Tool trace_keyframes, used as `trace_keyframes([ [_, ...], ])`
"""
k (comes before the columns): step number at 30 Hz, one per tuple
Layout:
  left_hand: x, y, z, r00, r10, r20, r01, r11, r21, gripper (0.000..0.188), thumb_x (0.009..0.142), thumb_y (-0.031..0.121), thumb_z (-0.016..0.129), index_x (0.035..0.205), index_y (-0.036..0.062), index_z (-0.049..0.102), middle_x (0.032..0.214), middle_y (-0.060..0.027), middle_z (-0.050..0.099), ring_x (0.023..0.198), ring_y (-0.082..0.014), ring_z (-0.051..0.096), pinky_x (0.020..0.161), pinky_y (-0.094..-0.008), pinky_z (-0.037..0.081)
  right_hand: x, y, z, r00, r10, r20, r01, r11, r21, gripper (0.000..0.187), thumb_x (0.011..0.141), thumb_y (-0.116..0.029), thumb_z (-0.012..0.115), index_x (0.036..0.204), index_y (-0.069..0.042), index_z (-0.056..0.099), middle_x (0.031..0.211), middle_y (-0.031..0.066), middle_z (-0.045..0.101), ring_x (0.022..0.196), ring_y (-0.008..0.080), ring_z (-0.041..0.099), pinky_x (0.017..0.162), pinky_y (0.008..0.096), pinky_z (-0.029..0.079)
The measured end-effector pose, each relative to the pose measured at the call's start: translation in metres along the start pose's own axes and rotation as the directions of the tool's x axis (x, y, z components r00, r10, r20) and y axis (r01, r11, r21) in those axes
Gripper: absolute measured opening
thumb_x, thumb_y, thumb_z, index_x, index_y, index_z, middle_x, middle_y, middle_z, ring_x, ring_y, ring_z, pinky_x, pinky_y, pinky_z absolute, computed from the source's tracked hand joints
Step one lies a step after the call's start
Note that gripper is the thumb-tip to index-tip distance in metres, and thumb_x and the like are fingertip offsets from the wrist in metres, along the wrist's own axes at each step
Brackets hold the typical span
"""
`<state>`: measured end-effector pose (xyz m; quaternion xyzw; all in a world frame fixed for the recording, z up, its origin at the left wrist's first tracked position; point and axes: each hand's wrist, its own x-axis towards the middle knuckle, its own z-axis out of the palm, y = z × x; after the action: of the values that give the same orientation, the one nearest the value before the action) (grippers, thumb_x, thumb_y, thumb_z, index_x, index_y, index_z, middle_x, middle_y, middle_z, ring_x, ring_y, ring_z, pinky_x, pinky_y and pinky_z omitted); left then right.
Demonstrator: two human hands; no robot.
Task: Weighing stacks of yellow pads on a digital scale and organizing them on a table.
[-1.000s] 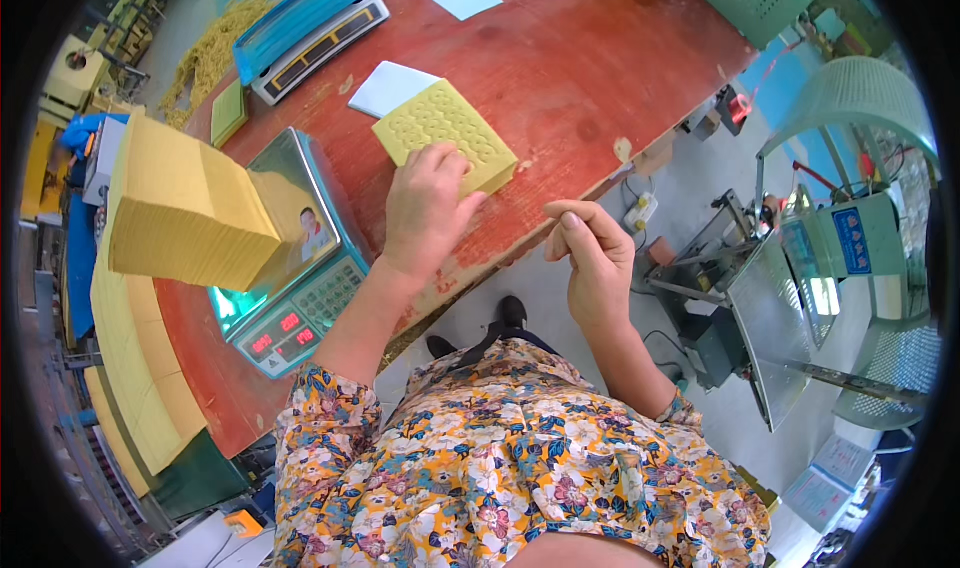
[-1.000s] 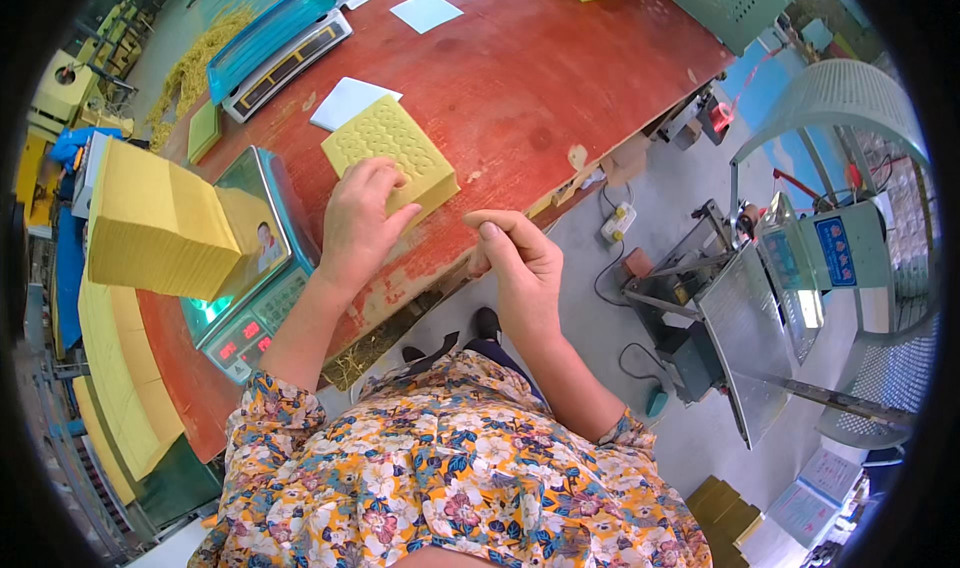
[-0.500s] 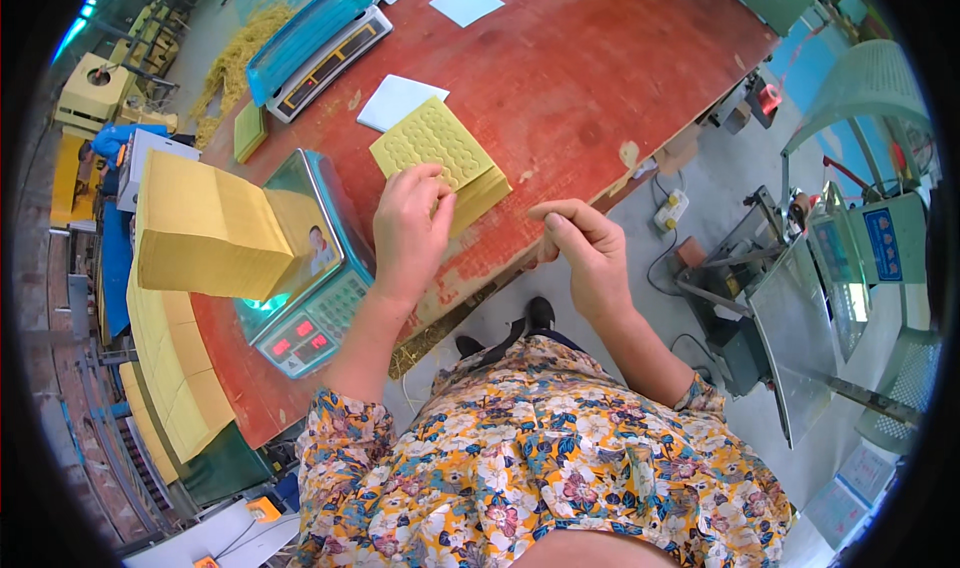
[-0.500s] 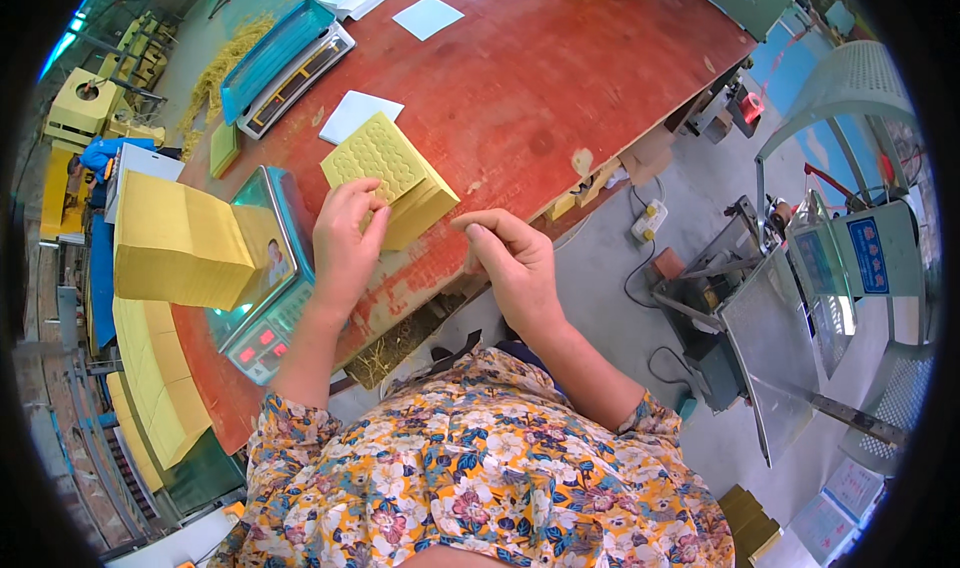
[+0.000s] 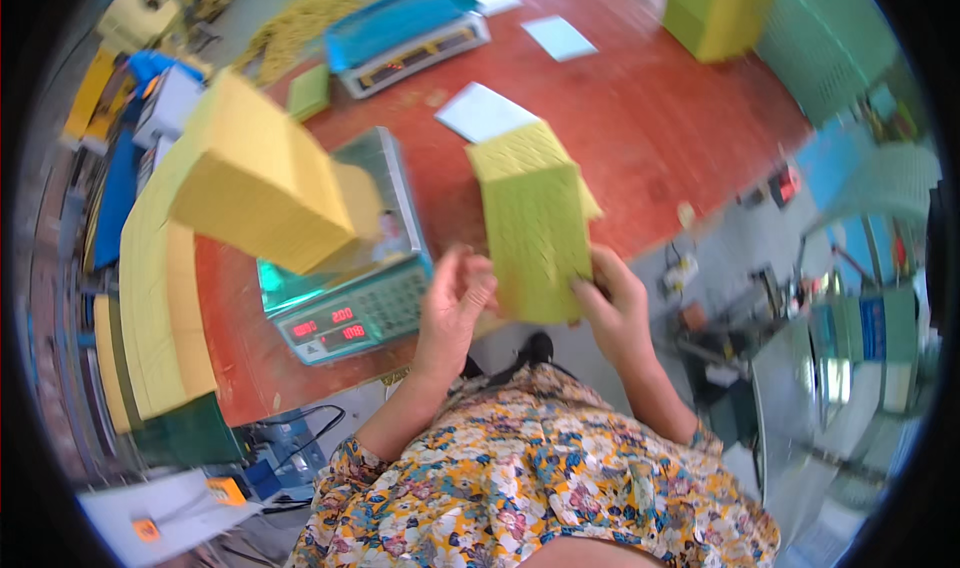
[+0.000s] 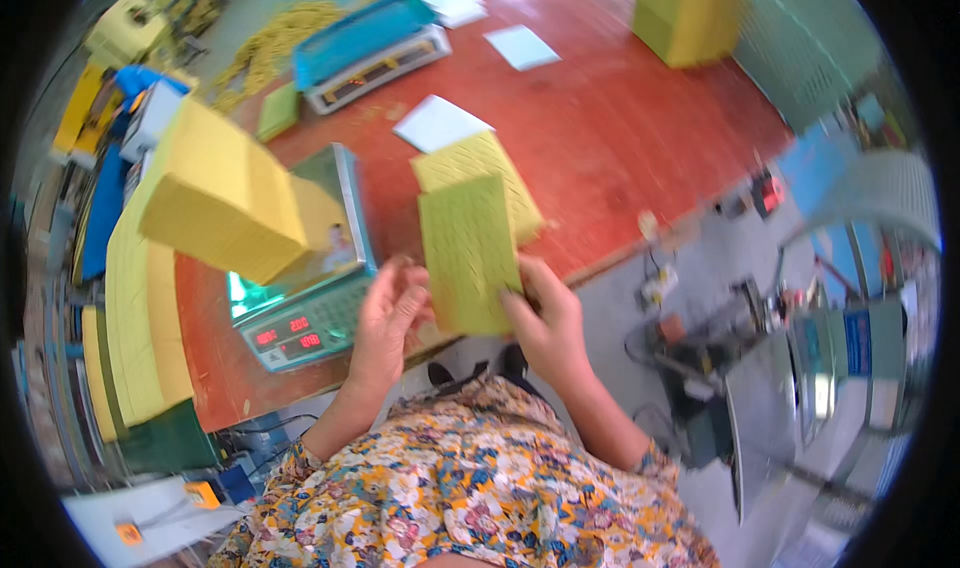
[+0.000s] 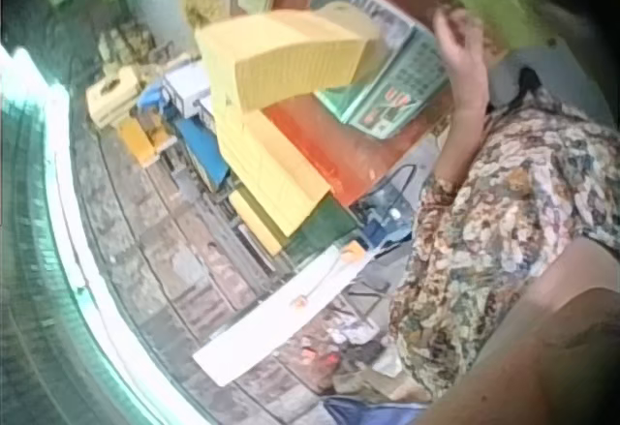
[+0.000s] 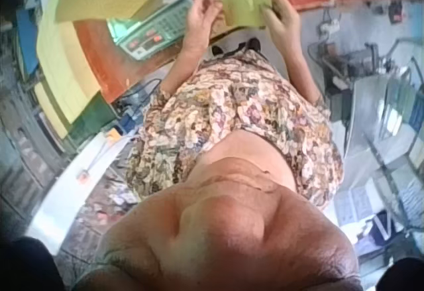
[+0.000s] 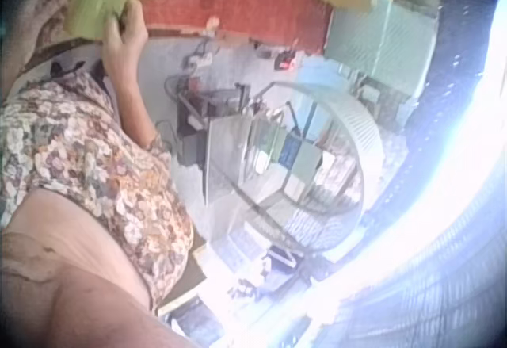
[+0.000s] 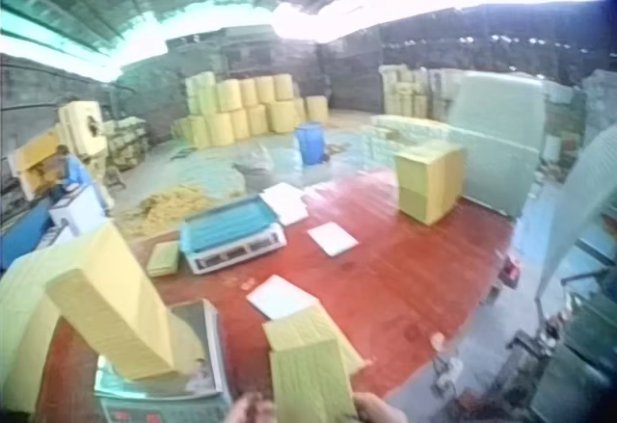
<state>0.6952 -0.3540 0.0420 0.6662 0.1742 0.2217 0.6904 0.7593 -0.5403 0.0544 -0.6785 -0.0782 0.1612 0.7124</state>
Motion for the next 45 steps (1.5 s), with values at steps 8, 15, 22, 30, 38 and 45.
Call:
trace_keyframes([
  [8,0.022,0.102,-0.124,0.999,-0.021,0.027,0.024,0.992,-0.121,0.012,0.094,0.016,0.067,0.094,0.0038,0.068,0.077,0.0014,0.065,0.065,-0.0047,0.056,0.058,-0.0216,0.046,0.007,-0.082,0.109,0.868,-0.447,0.214,0.489,0.843,-0.225,0.024,0.087,0.007,0.061,0.11,0.003,0.065,0.087,0.0055,0.065,0.077,0.0069,0.056,0.066,0.0235,0.045],
  [15,0.154,0.212,-0.243,0.964,0.247,-0.097,-0.24,0.968,0.077,0.027,0.094,0.031,0.061,0.079,0.0092,0.062,0.067,0.0018,0.06,0.059,-0.0072,0.052,0.055,-0.0242,0.039,0.117,-0.196,0.261,0.709,-0.631,0.316,0.693,0.706,-0.146,0.037,0.082,-0.008,0.072,0.117,0.003,0.064,0.074,0.0073,0.064,0.067,0.0129,0.059,0.065,0.0299,0.049],
  [22,0.22,0.195,-0.287,0.996,0.086,0.005,-0.086,0.974,0.207,0.026,0.092,0.035,0.065,0.075,0.0155,0.06,0.066,0.0044,0.06,0.056,-0.0052,0.05,0.053,-0.0214,0.037,0.194,-0.188,0.307,0.69,-0.631,0.354,0.721,0.638,-0.27,0.054,0.078,-0.018,0.076,0.126,0.0,0.061,0.075,0.0087,0.067,0.065,0.0155,0.063,0.063,0.0322,0.051],
  [30,0.219,0.171,-0.286,1.0,0.027,-0.008,-0.026,0.988,0.153,0.022,0.092,0.032,0.064,0.076,0.0159,0.062,0.065,0.0045,0.059,0.055,-0.0048,0.048,0.052,-0.0223,0.036,0.181,-0.183,0.299,0.737,-0.562,0.374,0.674,0.58,-0.457,0.046,0.077,-0.021,0.075,0.118,-0.001,0.065,0.072,0.0098,0.065,0.067,0.0207,0.064,0.067,0.0346,0.051],
  [38,0.213,0.165,-0.283,1.0,0.011,0.008,-0.012,0.989,0.149,0.021,0.093,0.03,0.063,0.078,0.0147,0.063,0.067,0.0037,0.06,0.055,-0.0056,0.048,0.053,-0.0221,0.036,0.175,-0.177,0.296,0.741,-0.582,0.335,0.663,0.554,-0.503,0.039,0.078,-0.022,0.074,0.112,-0.003,0.068,0.072,0.0105,0.065,0.067,0.0236,0.064,0.066,0.036,0.05],
  [45,0.21,0.162,-0.28,0.999,0.031,0.02,-0.033,0.989,0.144,0.02,0.093,0.029,0.064,0.079,0.0147,0.062,0.066,0.0041,0.059,0.055,-0.0058,0.049,0.054,-0.022,0.038,0.177,-0.171,0.294,0.704,-0.634,0.32,0.693,0.514,-0.506,0.038,0.078,-0.023,0.073,0.11,-0.003,0.069,0.072,0.0116,0.066,0.067,0.0245,0.064,0.065,0.0367,0.05],
])
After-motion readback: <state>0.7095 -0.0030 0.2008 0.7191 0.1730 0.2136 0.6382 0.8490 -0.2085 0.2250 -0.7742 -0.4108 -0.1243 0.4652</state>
